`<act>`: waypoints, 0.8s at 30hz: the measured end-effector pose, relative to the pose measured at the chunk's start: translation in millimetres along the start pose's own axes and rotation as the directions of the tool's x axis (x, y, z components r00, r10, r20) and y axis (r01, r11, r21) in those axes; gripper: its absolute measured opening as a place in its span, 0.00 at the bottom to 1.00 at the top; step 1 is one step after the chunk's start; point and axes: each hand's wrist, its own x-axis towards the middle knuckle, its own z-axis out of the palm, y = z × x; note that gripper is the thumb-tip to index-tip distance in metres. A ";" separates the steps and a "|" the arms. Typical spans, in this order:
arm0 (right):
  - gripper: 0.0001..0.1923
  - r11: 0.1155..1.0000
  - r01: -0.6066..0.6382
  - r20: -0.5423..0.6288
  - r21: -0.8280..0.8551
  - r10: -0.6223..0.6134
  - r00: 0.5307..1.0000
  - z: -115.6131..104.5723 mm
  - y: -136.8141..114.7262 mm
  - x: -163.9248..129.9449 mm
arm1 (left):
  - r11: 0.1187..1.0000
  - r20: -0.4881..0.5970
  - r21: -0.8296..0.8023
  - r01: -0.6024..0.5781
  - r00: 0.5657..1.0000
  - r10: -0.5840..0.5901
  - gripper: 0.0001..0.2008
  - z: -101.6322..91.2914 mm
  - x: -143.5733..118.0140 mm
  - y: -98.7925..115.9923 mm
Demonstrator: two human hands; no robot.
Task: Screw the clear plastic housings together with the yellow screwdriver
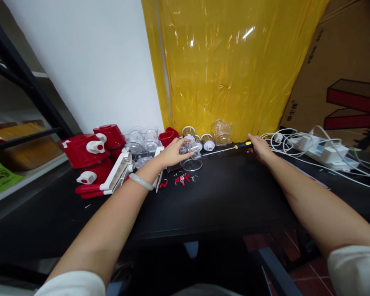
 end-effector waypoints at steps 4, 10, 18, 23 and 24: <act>0.16 0.999 -0.038 -0.093 0.027 0.041 0.995 8.6 -8.4 -6.2 | 1.000 0.002 0.008 0.000 1.000 0.000 0.33 -1.2 -0.4 0.8; 0.12 0.994 -0.086 -0.146 0.062 0.094 0.985 13.0 -14.0 -9.5 | 0.999 -0.005 0.020 -0.027 1.000 0.027 0.32 0.5 0.5 -0.6; 0.12 0.993 -0.085 -0.164 0.081 0.098 0.982 7.0 -8.1 -1.1 | 0.999 0.007 0.043 -0.031 1.000 0.031 0.32 -0.1 0.0 0.9; 0.11 0.997 -0.050 -0.175 0.064 0.060 0.983 4.2 -3.4 2.7 | 0.998 0.003 0.044 -0.034 0.999 0.034 0.32 -0.3 -0.8 3.0; 0.10 0.996 -0.051 -0.179 0.069 0.062 0.982 4.2 -3.1 2.9 | 0.998 0.004 0.045 -0.034 0.999 0.033 0.32 -0.3 -0.9 3.3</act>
